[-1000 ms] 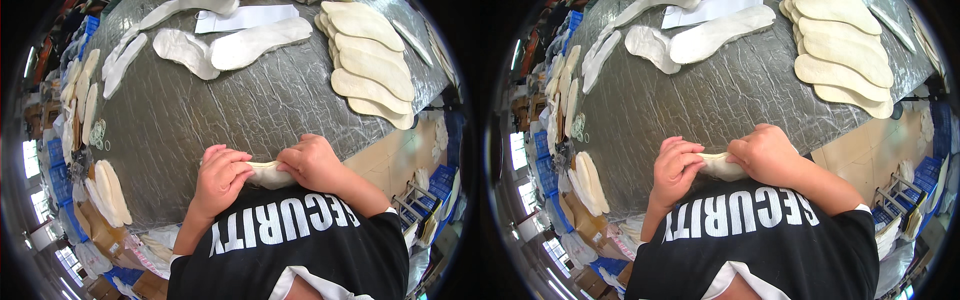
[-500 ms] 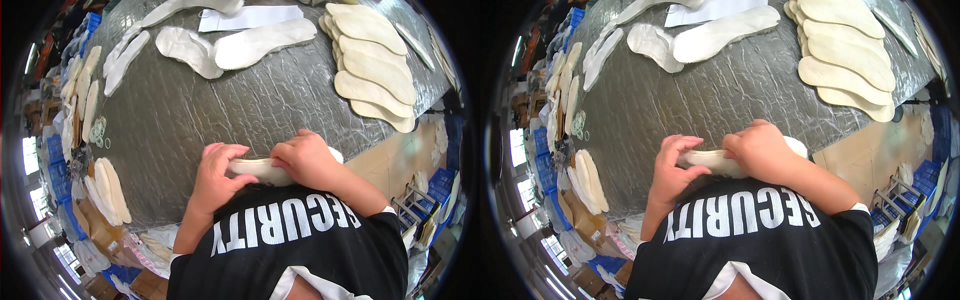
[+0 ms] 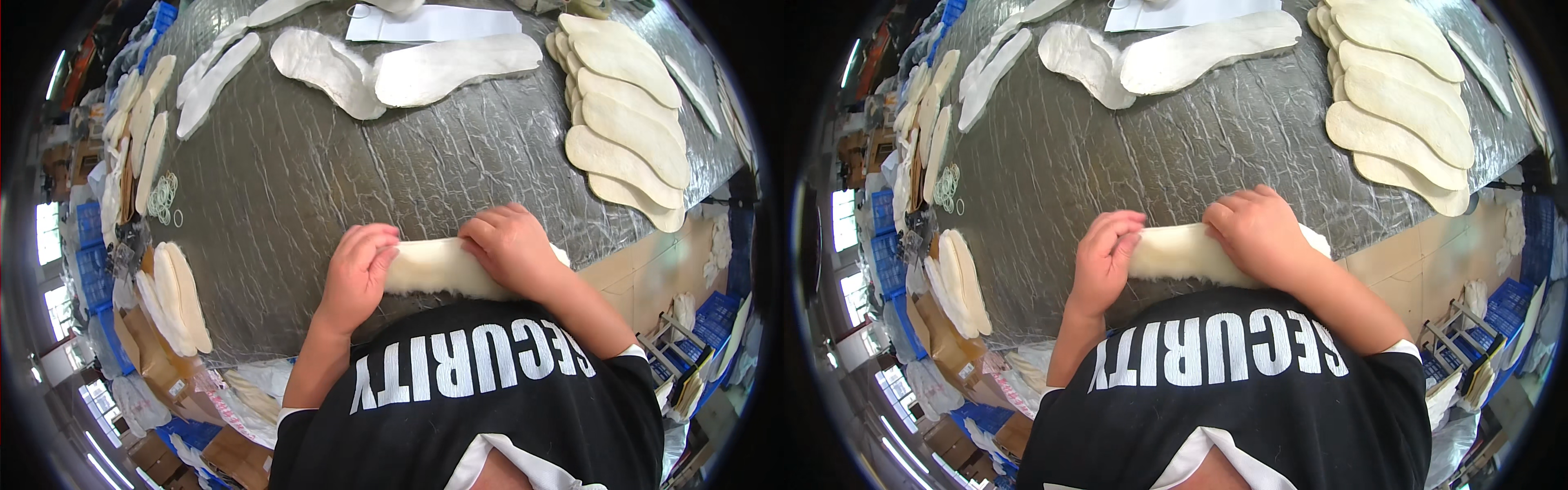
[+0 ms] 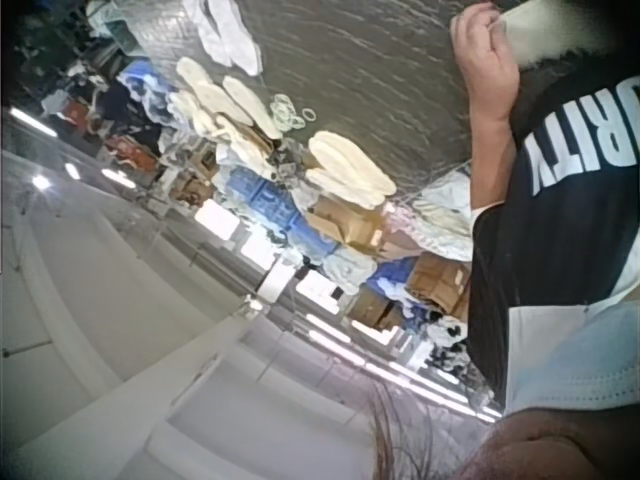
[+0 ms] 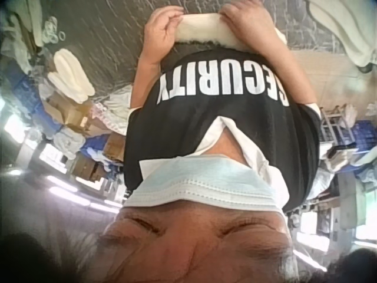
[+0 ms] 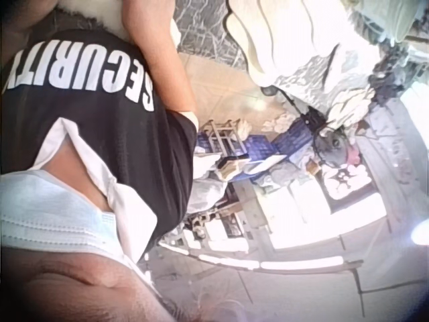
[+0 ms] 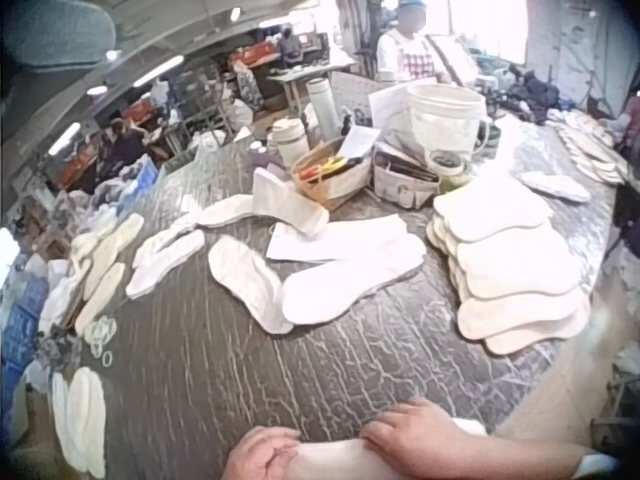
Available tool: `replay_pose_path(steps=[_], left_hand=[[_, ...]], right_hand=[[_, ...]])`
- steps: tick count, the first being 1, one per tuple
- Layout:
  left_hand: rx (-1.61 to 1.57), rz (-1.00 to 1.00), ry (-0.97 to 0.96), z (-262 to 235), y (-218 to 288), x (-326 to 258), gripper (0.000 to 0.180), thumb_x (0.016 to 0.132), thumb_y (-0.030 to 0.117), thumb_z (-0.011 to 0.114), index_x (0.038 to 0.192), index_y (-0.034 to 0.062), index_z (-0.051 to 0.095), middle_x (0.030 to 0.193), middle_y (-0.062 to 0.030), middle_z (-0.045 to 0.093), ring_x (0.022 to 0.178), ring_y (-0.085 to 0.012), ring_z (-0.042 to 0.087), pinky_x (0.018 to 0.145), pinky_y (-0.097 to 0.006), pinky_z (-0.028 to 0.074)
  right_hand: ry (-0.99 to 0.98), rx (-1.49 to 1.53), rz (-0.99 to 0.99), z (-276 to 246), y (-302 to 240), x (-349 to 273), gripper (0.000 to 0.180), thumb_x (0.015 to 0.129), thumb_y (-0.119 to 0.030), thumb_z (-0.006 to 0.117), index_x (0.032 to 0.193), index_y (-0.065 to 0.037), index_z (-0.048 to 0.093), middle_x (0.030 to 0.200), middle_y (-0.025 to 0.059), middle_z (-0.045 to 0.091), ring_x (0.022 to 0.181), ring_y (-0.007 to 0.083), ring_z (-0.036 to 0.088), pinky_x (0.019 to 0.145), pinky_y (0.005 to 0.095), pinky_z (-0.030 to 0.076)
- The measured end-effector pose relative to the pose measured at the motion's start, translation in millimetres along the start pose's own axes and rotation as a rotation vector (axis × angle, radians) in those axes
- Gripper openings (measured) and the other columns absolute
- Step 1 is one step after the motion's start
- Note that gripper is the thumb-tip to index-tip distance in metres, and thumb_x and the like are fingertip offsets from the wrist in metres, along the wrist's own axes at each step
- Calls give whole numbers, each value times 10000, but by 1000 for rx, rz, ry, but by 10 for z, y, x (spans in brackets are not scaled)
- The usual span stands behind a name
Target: Assembling and preparing shoe insoles by layering materials.
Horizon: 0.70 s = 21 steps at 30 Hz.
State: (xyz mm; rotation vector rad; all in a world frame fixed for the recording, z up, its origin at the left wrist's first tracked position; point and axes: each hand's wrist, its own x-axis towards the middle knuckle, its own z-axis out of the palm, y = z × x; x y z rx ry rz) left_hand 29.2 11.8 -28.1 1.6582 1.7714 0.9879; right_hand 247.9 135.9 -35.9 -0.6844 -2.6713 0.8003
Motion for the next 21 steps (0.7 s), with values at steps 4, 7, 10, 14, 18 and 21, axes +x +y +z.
replay_pose_path(steps=[4, 7, 10, 14, 18, 21], left_hand=[[310, 154, 308, -13, -42, -98, 94, 877, 37, 599, 949, -23, 606, 1020, -157, 665, 935, -318, 627, 842, -397, 500], [278, 459, 84, -34, -1, -255, 145, 825, 70, 659, 940, -10, 619, 1049, -160, 666, 965, -317, 631, 843, -417, 514], [290, 402, -163, 46, -37, -332, 346, 835, 159, 668, 1106, -43, 596, 1219, -195, 608, 1161, -347, 572, 1008, -457, 448], [311, 268, -303, 119, -46, -288, 524, 828, 195, 673, 1261, -66, 534, 1376, -218, 497, 1300, -370, 464, 1103, -488, 352], [370, 281, -315, 145, -86, -229, 571, 802, 155, 686, 1297, -68, 512, 1397, -227, 472, 1322, -372, 434, 1117, -477, 336], [331, 292, -315, 174, -121, -217, 606, 797, 157, 699, 1318, -69, 487, 1416, -215, 457, 1333, -366, 422, 1122, -483, 326]], right_hand=[[99, -156, -126, -27, -58, 5, 147, 769, -138, 676, 902, -81, 651, 957, 80, 655, 881, 277, 624, 723, 406, 464], [63, 21, -402, 60, -57, -57, 261, 767, -158, 684, 1000, -41, 665, 1085, 107, 650, 1007, 291, 618, 836, 433, 481], [-72, 83, -454, 208, -58, -75, 415, 794, -238, 693, 1109, 28, 640, 1193, 155, 624, 1147, 303, 583, 970, 434, 454], [-126, 78, -374, 207, -69, -15, 496, 798, -262, 703, 1184, 34, 606, 1234, 161, 597, 1164, 310, 566, 974, 426, 450], [-198, 95, -326, 179, -67, 41, 542, 799, -283, 696, 1225, 30, 578, 1251, 162, 579, 1171, 308, 549, 989, 419, 436], [-235, 115, -299, 195, -24, 21, 570, 782, -309, 707, 1240, 5, 575, 1285, 167, 554, 1206, 313, 523, 1011, 438, 412]])
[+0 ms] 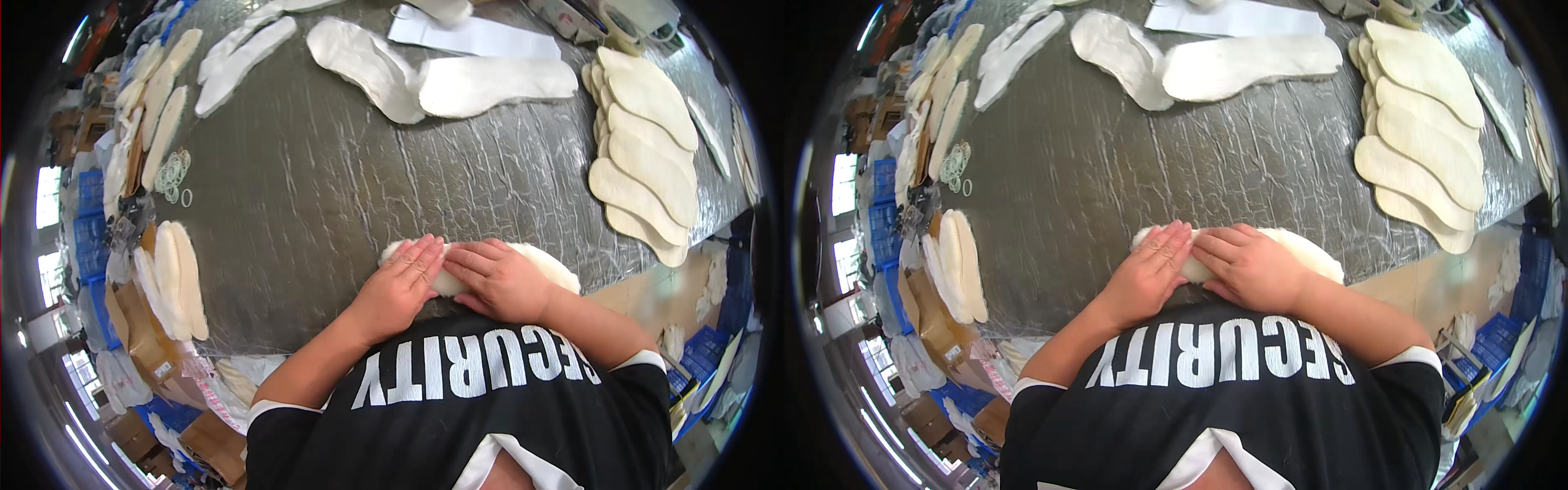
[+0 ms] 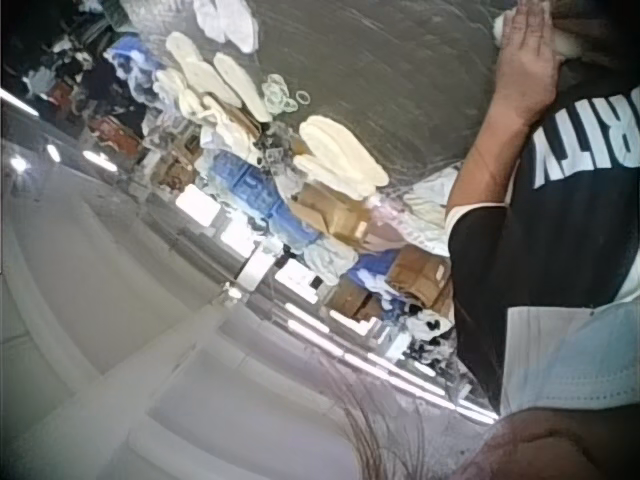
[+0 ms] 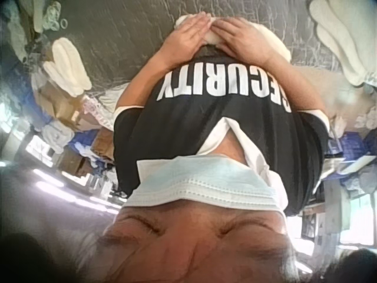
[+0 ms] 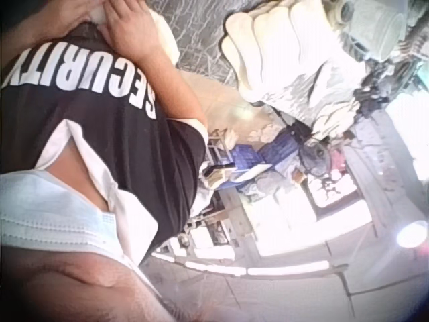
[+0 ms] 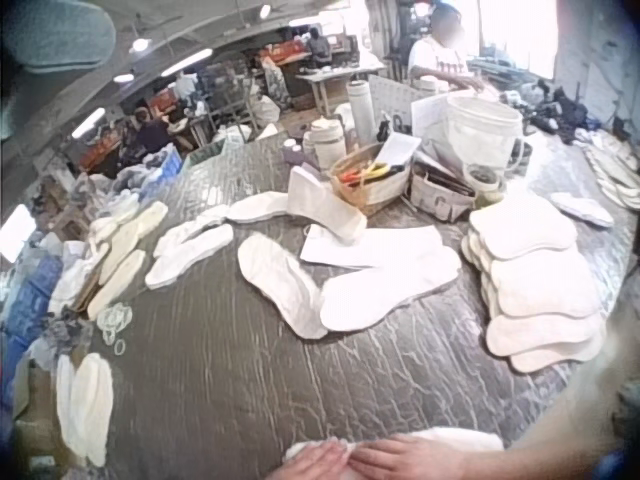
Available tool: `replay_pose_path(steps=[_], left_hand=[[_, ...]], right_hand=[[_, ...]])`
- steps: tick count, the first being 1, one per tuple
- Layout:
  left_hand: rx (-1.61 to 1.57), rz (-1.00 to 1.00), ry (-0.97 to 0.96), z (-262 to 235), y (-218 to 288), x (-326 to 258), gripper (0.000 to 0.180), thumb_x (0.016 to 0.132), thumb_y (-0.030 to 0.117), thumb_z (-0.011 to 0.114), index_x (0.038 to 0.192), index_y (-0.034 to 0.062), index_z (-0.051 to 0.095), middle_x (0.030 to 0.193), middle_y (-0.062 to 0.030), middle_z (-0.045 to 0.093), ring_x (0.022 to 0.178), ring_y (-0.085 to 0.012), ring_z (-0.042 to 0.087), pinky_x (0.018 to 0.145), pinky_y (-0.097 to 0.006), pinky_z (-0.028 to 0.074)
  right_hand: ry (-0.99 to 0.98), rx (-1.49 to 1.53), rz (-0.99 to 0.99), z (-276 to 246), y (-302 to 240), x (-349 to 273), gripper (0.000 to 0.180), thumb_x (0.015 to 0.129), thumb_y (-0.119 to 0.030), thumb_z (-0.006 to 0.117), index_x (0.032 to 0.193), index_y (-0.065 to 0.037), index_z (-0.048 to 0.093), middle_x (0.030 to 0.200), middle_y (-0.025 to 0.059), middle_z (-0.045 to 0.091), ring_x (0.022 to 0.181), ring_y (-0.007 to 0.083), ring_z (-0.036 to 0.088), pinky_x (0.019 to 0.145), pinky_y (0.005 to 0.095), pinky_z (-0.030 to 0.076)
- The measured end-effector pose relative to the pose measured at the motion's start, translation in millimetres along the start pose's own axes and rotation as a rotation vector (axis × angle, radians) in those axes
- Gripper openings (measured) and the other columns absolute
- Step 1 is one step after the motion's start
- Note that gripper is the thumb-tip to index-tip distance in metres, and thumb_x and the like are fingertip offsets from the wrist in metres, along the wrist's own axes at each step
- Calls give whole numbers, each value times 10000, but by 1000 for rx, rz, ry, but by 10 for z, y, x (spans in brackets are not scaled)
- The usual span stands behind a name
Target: Assembling and preparing shoe insoles by layering materials.
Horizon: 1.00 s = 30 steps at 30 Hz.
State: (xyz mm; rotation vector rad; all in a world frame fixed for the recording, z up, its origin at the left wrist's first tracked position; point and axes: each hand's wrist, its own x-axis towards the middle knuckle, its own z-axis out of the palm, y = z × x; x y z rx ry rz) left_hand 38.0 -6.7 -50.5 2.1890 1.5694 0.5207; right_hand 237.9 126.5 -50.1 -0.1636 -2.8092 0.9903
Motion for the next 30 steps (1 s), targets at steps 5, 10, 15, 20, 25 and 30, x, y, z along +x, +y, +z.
replay_pose_path(steps=[5, 10, 15, 20, 25, 30], left_hand=[[-7, -166, 168, -38, -112, -96, 818, 701, 281, 794, 1362, -43, 439, 1416, -190, 460, 1322, -364, 428, 1114, -475, 334], [-87, -352, 347, 2, -98, -129, 954, 608, 244, 876, 1396, -4, 399, 1238, -174, 537, 1178, -347, 513, 1034, -439, 422], [-1461, -263, 742, -47, 118, 61, 650, 821, -74, 694, 1388, -20, 382, 1248, -128, 528, 1135, -183, 540, 969, -333, 493], [-1462, -98, 594, -355, 480, 110, 382, 843, -31, 698, 1200, -44, 564, 1269, -127, 536, 1098, -194, 606, 964, -315, 510], [-849, 58, 491, -676, 640, 40, 245, 788, -16, 736, 1020, -43, 660, 1124, -190, 624, 1063, -299, 636, 915, -394, 525], [-642, 311, 578, -676, 567, 54, 173, 742, -63, 713, 904, -38, 659, 970, -150, 678, 934, -336, 678, 832, -402, 549]], right_hand=[[-60, -324, 251, -189, -187, -289, 876, 634, -430, 803, 1385, -126, 470, 1504, 182, 339, 1399, 350, 318, 1111, 548, 249], [-2, -268, 228, -276, -26, -452, 900, 627, -330, 803, 1413, -128, 414, 1406, 185, 430, 1308, 372, 402, 1066, 532, 305], [277, -232, 39, -239, 55, -495, 949, 531, -246, 810, 1384, -138, 408, 1281, 216, 483, 1101, 405, 498, 916, 532, 388], [491, -431, -82, -121, 50, -604, 1017, 504, -177, 829, 1396, -160, 340, 1261, 262, 461, 1058, 424, 504, 828, 557, 426], [739, -630, -174, -93, 24, -591, 791, 651, -284, 799, 1317, -168, 388, 1252, 221, 459, 1033, 385, 517, 837, 533, 416], [920, -729, -264, -73, 76, -494, 645, 747, -336, 754, 1276, -175, 420, 1191, 189, 530, 971, 350, 558, 821, 502, 402]])
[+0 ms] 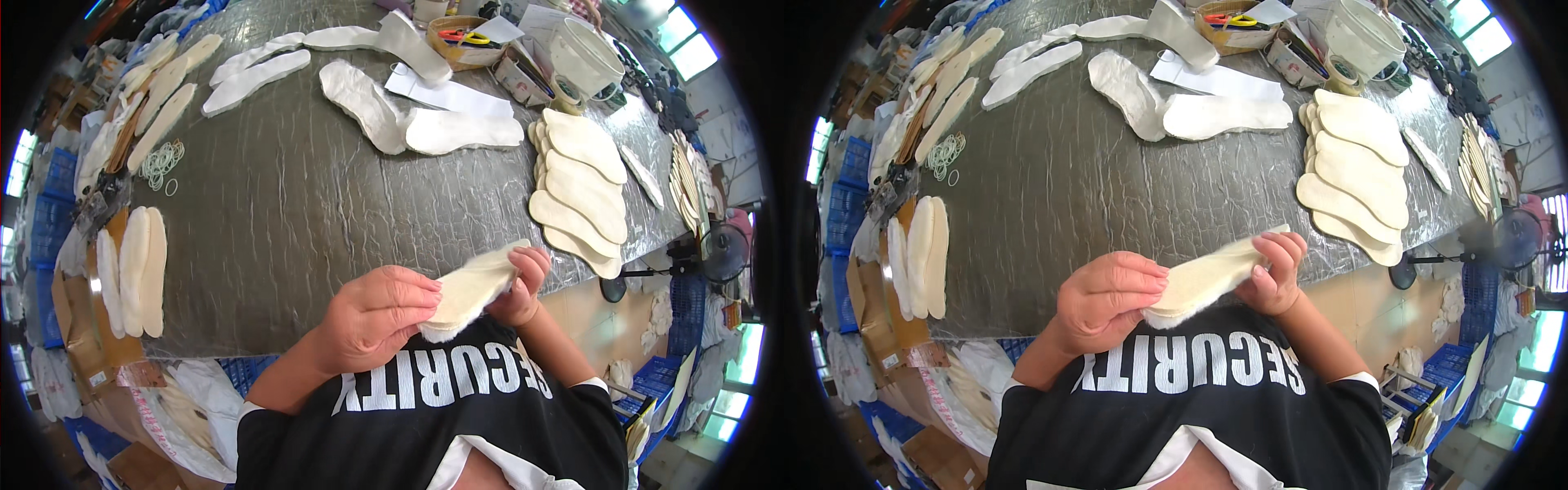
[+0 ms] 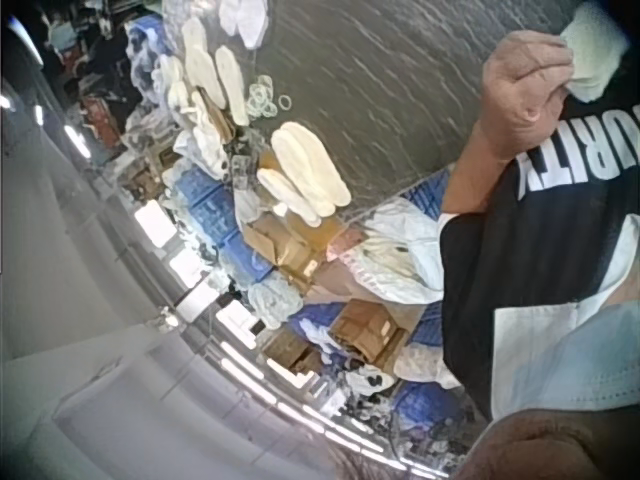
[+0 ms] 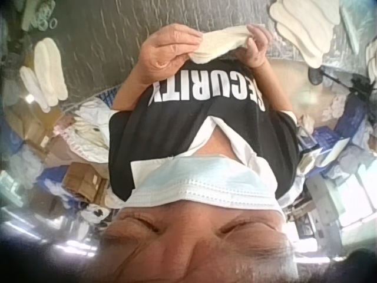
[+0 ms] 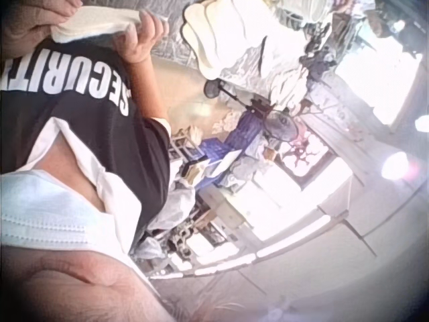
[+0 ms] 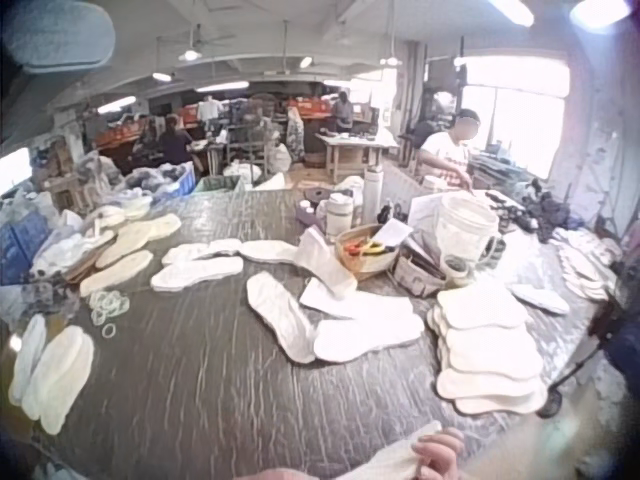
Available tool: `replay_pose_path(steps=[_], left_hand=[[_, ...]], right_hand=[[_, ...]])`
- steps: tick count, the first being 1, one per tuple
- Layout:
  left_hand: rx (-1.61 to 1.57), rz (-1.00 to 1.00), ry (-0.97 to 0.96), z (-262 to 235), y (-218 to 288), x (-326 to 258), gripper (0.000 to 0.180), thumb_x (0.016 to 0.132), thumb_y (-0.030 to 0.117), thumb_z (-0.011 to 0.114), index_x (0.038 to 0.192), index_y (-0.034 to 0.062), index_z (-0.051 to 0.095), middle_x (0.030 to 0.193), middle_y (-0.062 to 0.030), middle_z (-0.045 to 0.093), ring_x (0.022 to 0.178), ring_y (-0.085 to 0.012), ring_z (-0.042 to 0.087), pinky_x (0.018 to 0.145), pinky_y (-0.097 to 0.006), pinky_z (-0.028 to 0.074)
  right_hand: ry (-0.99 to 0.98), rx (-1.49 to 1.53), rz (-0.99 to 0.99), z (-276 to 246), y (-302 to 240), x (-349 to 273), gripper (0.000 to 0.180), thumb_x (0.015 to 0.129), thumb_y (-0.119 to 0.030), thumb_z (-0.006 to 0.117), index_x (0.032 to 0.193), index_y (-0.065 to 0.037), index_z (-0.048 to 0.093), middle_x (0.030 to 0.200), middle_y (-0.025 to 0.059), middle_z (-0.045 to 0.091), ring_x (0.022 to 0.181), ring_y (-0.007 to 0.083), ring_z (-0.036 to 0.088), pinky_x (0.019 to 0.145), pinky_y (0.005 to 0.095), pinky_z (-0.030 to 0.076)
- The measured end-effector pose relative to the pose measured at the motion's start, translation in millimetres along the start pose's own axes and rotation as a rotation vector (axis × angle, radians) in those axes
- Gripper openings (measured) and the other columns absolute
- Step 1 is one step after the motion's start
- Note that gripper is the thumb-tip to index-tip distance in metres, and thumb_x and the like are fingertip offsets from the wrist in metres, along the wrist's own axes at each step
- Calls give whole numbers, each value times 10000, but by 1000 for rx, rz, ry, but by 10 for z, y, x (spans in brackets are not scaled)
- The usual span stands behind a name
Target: Assembling and preparing shoe insoles by layering materials.
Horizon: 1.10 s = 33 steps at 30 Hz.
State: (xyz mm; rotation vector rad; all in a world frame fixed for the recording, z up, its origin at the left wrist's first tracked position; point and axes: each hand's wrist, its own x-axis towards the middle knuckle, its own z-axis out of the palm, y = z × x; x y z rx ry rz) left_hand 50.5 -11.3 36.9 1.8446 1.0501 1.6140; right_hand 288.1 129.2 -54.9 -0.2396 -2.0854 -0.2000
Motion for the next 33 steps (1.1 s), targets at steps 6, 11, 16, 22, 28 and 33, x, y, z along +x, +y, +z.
replay_pose_path(steps=[6, 11, 16, 22, 28, 33], left_hand=[[204, 213, -48, -132, -60, -140, 238, 694, -97, 695, 919, -30, 664, 1000, -153, 676, 926, -334, 675, 827, -382, 551], [-331, -469, 280, -125, -101, -524, 547, 720, -81, 745, 1214, -11, 522, 1226, -140, 574, 1071, -223, 608, 931, -356, 501], [-523, -684, 349, -87, -161, -726, 429, 831, -37, 711, 1208, -25, 506, 1108, -79, 619, 1015, -126, 605, 891, -280, 506], [-287, -733, 351, -263, -388, -900, 281, 884, -43, 628, 1149, -40, 536, 1049, -81, 647, 970, -124, 626, 870, -267, 517], [-418, -588, 654, -198, -347, -841, 291, 872, -52, 638, 1137, -42, 519, 1094, -120, 619, 966, -155, 632, 860, -278, 528], [-323, -422, 692, -215, -353, -859, 282, 862, -26, 686, 1097, -36, 531, 1004, -88, 624, 881, -132, 632, 808, -251, 519]], right_hand=[[-213, 267, 35, -24, -290, 692, 375, 645, -185, 695, 1013, -136, 645, 885, 26, 639, 739, 183, 584, 605, 338, 392], [-172, 150, 61, 132, -505, 701, 366, 624, -117, 694, 988, -132, 655, 880, 18, 608, 716, 176, 568, 552, 317, 383], [-225, 114, 92, 360, -751, 649, 378, 611, -113, 718, 983, -130, 649, 936, 32, 599, 719, 197, 564, 563, 333, 397], [-393, 381, 226, 518, -796, 1017, 493, 688, -268, 773, 1099, -69, 587, 1063, 90, 603, 882, 294, 588, 735, 406, 450], [-810, 979, 670, 906, -650, 1364, 296, 818, -143, 743, 1048, -5, 617, 909, 132, 646, 835, 231, 626, 773, 345, 496], [-792, 972, 895, 986, -752, 1384, 192, 828, -112, 742, 929, 0, 622, 812, 47, 639, 769, 95, 565, 693, 276, 481]])
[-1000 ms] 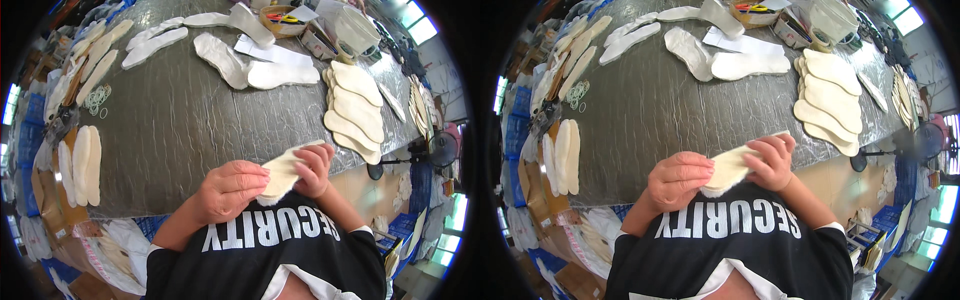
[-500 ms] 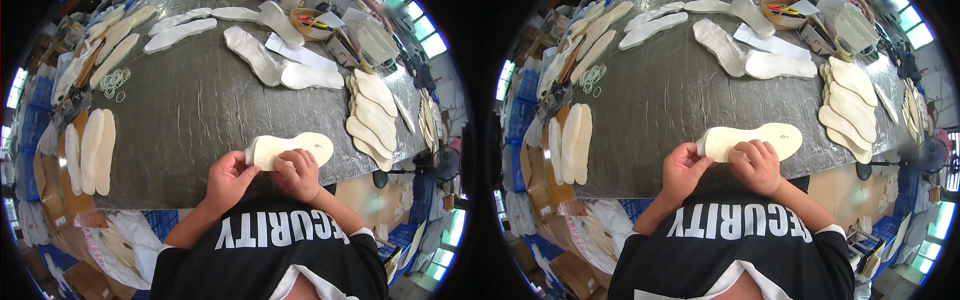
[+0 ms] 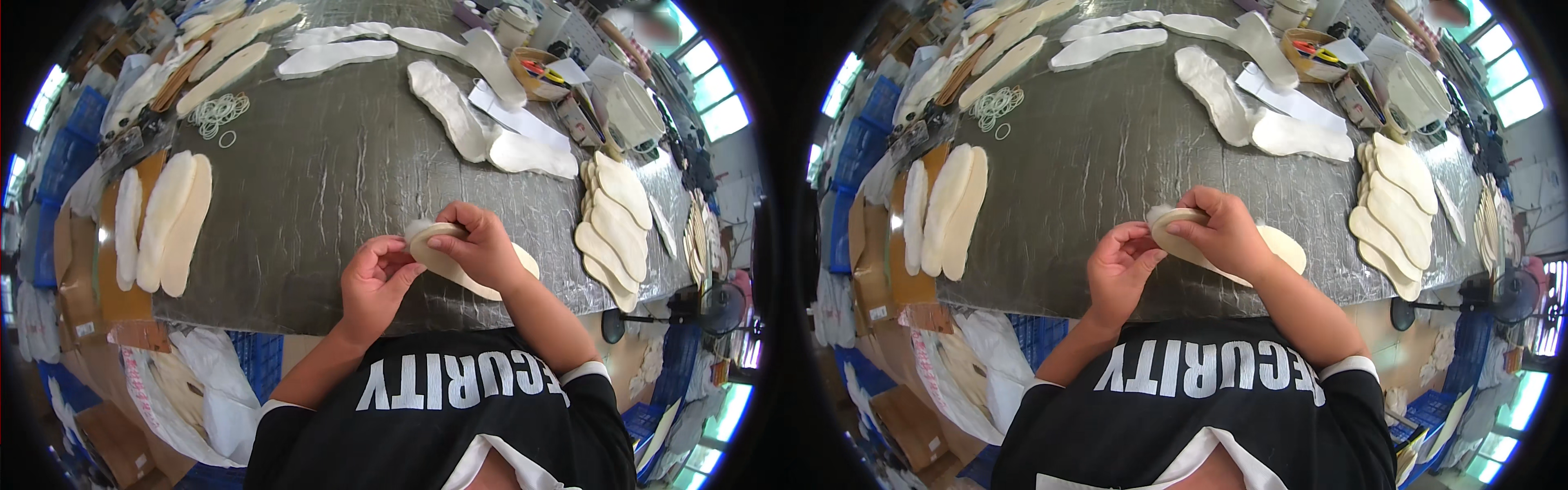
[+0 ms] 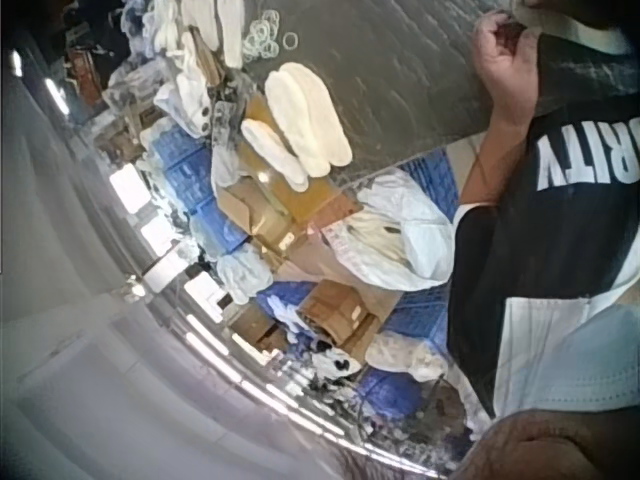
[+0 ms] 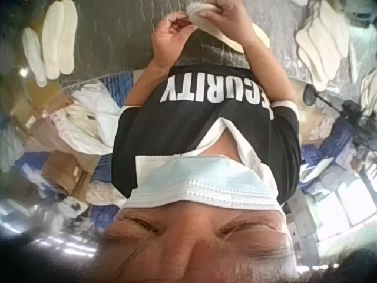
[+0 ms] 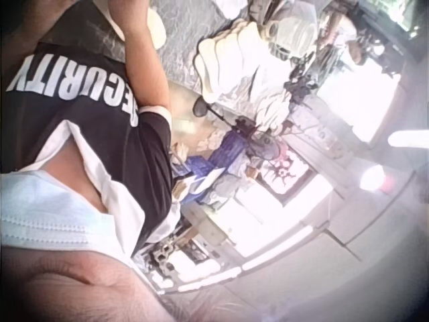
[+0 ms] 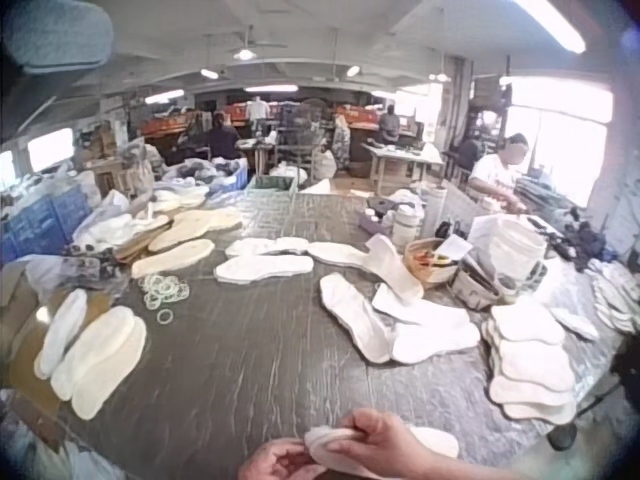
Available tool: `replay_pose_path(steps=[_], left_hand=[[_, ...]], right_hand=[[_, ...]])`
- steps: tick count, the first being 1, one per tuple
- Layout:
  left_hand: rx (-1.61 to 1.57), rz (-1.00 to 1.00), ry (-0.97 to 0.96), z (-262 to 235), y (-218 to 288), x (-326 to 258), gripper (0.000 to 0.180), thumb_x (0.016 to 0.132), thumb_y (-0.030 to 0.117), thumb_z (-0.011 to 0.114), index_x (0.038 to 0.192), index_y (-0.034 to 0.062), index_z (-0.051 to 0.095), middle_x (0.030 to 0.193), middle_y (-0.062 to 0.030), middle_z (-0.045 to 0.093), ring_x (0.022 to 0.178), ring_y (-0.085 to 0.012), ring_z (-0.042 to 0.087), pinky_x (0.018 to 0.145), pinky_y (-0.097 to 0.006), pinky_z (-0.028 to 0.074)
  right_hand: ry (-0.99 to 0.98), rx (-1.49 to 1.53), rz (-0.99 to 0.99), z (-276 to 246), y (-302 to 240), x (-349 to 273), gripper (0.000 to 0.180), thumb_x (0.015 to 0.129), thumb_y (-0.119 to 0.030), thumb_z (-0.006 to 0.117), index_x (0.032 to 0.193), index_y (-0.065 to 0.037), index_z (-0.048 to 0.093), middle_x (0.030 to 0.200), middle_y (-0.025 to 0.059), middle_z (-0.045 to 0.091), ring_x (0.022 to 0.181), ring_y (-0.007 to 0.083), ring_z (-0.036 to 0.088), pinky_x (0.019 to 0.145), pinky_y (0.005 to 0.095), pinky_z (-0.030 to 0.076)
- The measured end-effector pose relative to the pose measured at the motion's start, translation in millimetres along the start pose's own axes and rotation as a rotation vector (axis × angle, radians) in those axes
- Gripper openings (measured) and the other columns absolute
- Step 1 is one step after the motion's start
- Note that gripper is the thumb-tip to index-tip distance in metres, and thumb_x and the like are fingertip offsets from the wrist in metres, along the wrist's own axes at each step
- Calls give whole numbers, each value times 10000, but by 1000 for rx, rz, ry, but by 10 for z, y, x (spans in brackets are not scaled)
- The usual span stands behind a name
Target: Assembling and preparing shoe insoles by layering materials.
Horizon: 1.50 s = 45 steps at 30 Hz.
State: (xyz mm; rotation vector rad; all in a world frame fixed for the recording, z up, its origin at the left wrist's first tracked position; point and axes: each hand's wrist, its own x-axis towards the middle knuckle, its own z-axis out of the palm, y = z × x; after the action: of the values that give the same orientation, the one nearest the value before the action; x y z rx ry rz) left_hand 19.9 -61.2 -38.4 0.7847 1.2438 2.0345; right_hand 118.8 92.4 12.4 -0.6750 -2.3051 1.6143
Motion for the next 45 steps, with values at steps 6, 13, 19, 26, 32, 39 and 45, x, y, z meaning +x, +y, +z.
replay_pose_path(steps=[6, 13, 19, 26, 32, 39, 45], left_hand=[[295, 75, 97, -61, 14, -2, 107, 844, -10, 719, 879, -33, 621, 919, -40, 627, 778, -89, 595, 694, -229, 500], [68, -183, 126, -152, -103, -8, 96, 890, 46, 679, 907, -22, 612, 857, -35, 631, 746, -87, 604, 652, -233, 501], [476, -212, 131, -485, -135, -45, 459, 906, 35, 630, 1307, -15, 413, 960, -91, 647, 852, -131, 633, 731, -271, 539], [1374, 243, 34, -711, 22, 22, 830, 755, 386, 764, 1374, -18, 387, 1385, -197, 444, 1280, -365, 432, 1046, -484, 369], [1489, 106, -499, -497, -70, 180, 915, 756, 477, 702, 1439, -21, 351, 1537, -200, 278, 1445, -323, 234, 1158, -531, 194], [1464, 89, -549, -518, -120, 315, 890, 774, 372, 732, 1445, -37, 315, 1542, -204, 261, 1448, -328, 222, 1171, -483, 205], [1559, 418, -598, -735, -183, 250, 464, 846, 194, 653, 1234, -32, 536, 1312, -200, 557, 1265, -350, 502, 1072, -475, 389]], right_hand=[[-123, 106, -51, 85, -187, 21, 165, 833, -93, 732, 891, -4, 606, 782, 23, 608, 749, 77, 534, 672, 251, 454], [5, -262, -229, 254, -150, 88, 119, 813, -78, 705, 794, 6, 623, 704, 102, 600, 627, 195, 549, 602, 305, 458], [47, -517, -383, 337, 240, 62, 432, 806, -316, 703, 1167, -105, 598, 1237, 156, 577, 1160, 350, 546, 945, 471, 422], [-21, -1150, -311, 127, 625, -532, 896, 730, -728, 511, 1444, -193, 429, 1557, 123, 280, 1460, 350, 182, 1136, 626, 66], [-195, -1076, -264, 80, 590, -367, 989, 676, -794, 483, 1454, -188, 413, 1539, 131, 315, 1448, 360, 217, 1136, 620, 77], [-147, -824, -350, -116, 732, -320, 1018, 684, -774, 563, 1408, -67, 452, 1488, 185, 388, 1402, 385, 315, 1146, 581, 123], [408, 546, -230, -339, 1182, -576, 452, 959, -264, 487, 1248, 79, 548, 1296, 228, 572, 1280, 313, 494, 1120, 445, 321]])
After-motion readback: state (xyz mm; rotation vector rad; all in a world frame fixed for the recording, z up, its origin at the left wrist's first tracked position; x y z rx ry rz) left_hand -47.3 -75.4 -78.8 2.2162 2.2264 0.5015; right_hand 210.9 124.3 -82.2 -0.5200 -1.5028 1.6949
